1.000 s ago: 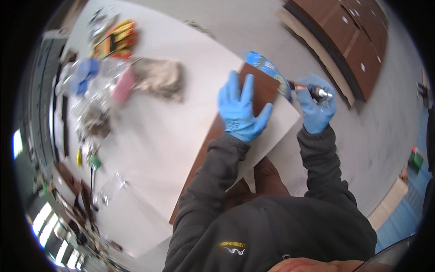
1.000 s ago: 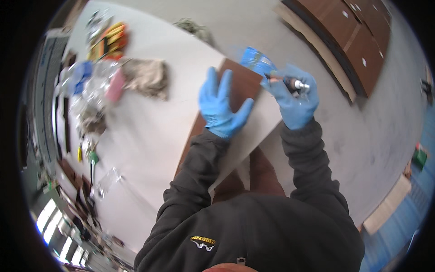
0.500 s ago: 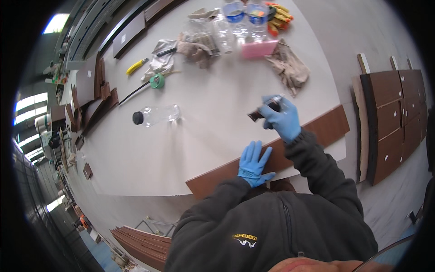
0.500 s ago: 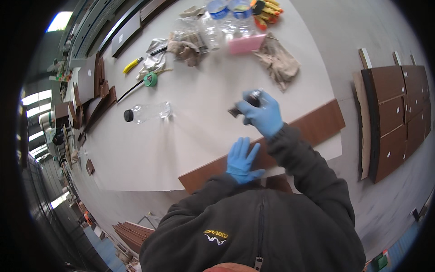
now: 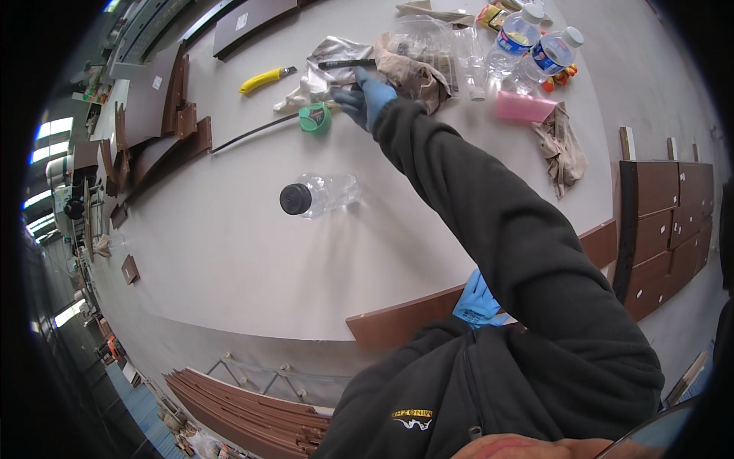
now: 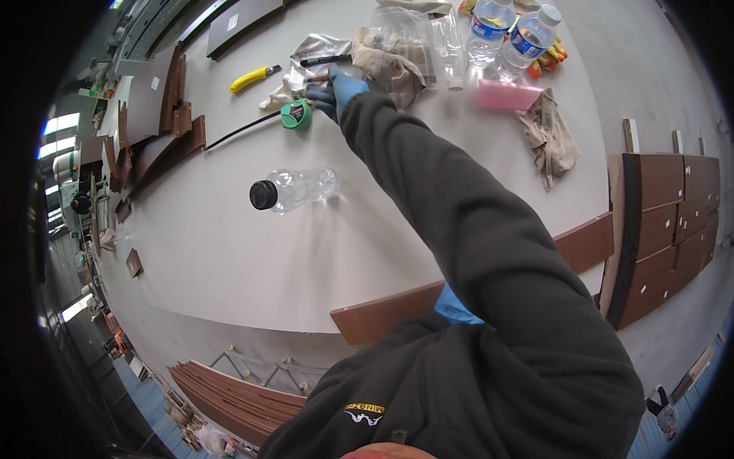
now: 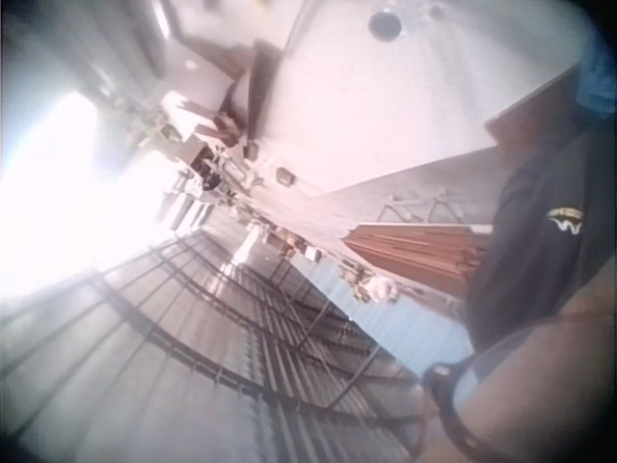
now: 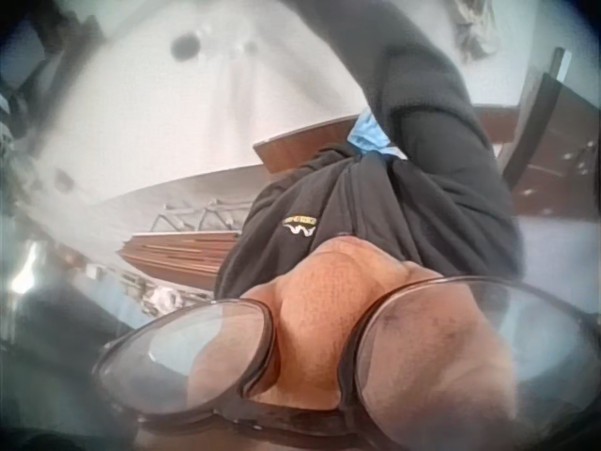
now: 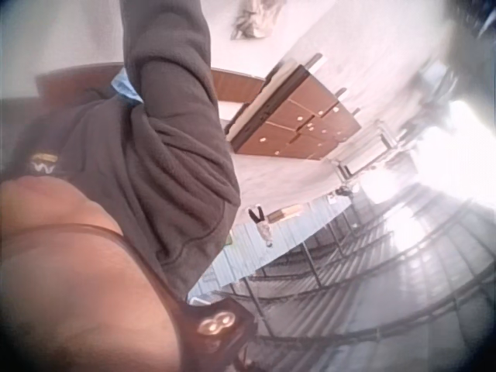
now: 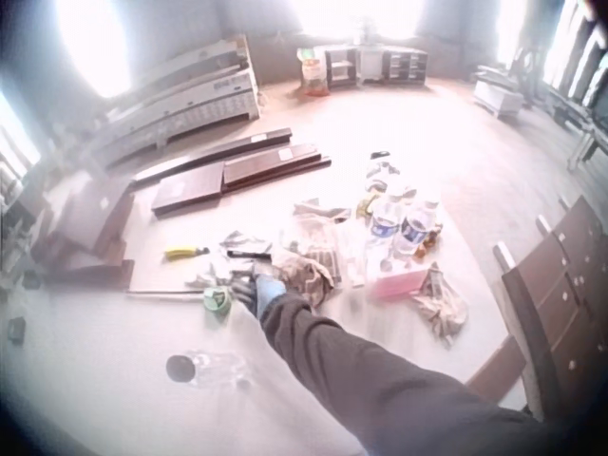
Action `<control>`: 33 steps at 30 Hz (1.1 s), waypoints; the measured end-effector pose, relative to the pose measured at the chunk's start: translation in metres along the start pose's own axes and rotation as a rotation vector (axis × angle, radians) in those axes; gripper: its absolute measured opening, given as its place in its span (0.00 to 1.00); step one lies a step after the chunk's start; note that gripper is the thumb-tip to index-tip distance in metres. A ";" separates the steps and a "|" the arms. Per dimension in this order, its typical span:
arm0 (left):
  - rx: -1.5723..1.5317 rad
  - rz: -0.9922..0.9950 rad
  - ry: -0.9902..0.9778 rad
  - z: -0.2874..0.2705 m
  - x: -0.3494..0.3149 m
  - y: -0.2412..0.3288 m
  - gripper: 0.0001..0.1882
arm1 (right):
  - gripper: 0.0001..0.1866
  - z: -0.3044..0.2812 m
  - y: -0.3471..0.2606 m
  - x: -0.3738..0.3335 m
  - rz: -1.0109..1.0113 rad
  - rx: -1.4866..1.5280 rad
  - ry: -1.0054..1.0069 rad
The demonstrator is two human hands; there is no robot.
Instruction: The person wipes a long brown wood panel with a cloth, then applies a brown substance from a tube to the edge. They move the panel to a stack on the floor, then wipe a large brown panel on a workbench with a cloth and liquid from a bottle. Finally, they apply the brown substance to a small spot on the large panel.
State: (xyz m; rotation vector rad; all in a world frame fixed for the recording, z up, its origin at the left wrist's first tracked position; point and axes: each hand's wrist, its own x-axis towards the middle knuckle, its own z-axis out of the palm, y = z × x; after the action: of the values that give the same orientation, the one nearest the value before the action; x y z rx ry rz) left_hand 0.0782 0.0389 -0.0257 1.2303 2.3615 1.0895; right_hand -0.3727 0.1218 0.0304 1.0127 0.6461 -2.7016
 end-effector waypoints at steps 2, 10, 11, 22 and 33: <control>-0.001 0.002 -0.003 0.000 -0.003 -0.002 0.44 | 0.27 0.005 -0.006 0.002 0.050 -0.046 -0.048; 0.003 0.151 0.016 -0.018 0.009 -0.002 0.43 | 0.20 -0.137 0.038 -0.207 -0.424 -0.646 -0.123; 0.063 0.146 -0.007 -0.019 0.010 0.001 0.31 | 0.19 -0.163 0.049 -0.248 -0.422 -0.694 -0.086; 0.369 0.123 -0.303 -0.033 0.010 0.028 0.61 | 0.17 -0.388 0.105 -0.506 -0.319 -0.583 0.385; 0.328 0.075 -0.175 -0.038 0.030 0.135 0.71 | 0.29 -0.438 0.102 -0.565 -0.458 -0.469 0.100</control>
State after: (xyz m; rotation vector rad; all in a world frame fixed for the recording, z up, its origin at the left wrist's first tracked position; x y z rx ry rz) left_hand 0.1195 0.0918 0.1009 1.4660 2.4380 0.5972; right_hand 0.3379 0.2431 0.0752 0.9641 1.6105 -2.6418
